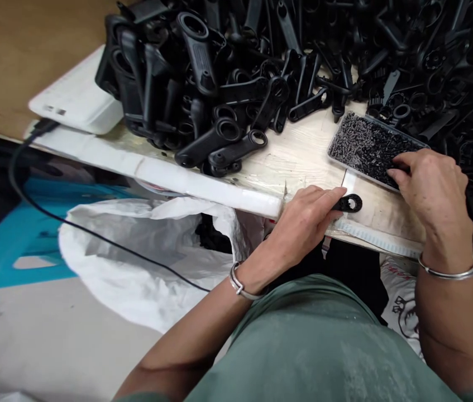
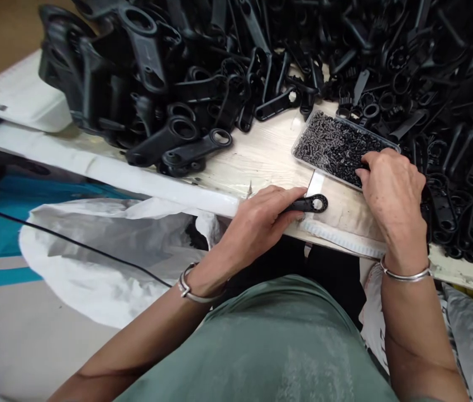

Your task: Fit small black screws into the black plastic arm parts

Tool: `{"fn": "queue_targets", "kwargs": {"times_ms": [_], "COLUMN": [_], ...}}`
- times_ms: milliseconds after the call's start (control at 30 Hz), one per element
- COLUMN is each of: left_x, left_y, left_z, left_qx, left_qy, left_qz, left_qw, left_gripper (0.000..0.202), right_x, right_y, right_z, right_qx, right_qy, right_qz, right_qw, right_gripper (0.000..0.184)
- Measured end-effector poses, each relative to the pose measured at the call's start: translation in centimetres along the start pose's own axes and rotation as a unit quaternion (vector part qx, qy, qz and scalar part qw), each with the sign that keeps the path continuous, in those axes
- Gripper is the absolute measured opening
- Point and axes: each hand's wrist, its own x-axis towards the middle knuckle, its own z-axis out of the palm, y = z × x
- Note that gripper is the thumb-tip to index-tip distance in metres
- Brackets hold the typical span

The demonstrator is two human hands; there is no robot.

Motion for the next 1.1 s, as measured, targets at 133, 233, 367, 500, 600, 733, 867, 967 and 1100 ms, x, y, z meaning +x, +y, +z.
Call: {"fn": "queue_targets", "kwargs": {"times_ms": [133, 233, 367, 500, 600, 733, 867, 967, 1100], "left_x": [0.1, 0.0, -0.2, -0.1, 0.1, 0.7, 1.6, 2.9, 5.2], "left_y": [0.0, 0.0, -0.1, 0.0, 0.3, 0.4, 0.0, -0.3, -0.6], "left_z": [-0.1, 0.0, 0.3, 0.4, 0.5, 0.1, -0.9, -1.9, -2.9], "left_qx": [-0.001, -0.017, -0.054, -0.084, -0.086, -0.076, -0.049, 0.010, 0.113], "left_qy": [-0.023, -0.028, -0.009, -0.010, -0.029, -0.071, -0.056, -0.043, -0.078], "left_qz": [-0.002, -0.003, 0.008, -0.010, -0.008, 0.017, 0.025, 0.009, -0.023], "left_qw": [1.000, 0.999, 0.998, 0.996, 0.996, 0.994, 0.997, 0.999, 0.990], "left_gripper": [0.028, 0.030, 0.032, 0.031, 0.029, 0.023, 0.018, 0.014, 0.015], "right_x": [-0.7, -1.7, -2.1, -1.4, -0.9, -0.7, -0.7, -0.5, 0.0], "right_y": [-0.9, -1.1, -0.5, -0.5, -0.9, -1.1, -0.9, -1.0, -1.4], "right_z": [-1.3, -2.3, -2.2, -1.5, -1.2, -1.1, -1.4, -1.4, -1.0], "right_qx": [-0.001, 0.025, 0.019, -0.027, -0.051, -0.061, -0.034, -0.029, -0.061], "right_qy": [-0.031, -0.047, -0.034, -0.052, -0.065, -0.086, -0.089, -0.095, -0.115], "right_qz": [-0.004, -0.010, -0.014, -0.013, -0.010, 0.015, 0.016, 0.011, 0.007], "right_qw": [1.000, 0.999, 0.999, 0.998, 0.997, 0.994, 0.995, 0.995, 0.991], "right_gripper": [0.020, 0.024, 0.026, 0.027, 0.024, 0.020, 0.023, 0.024, 0.021]}}
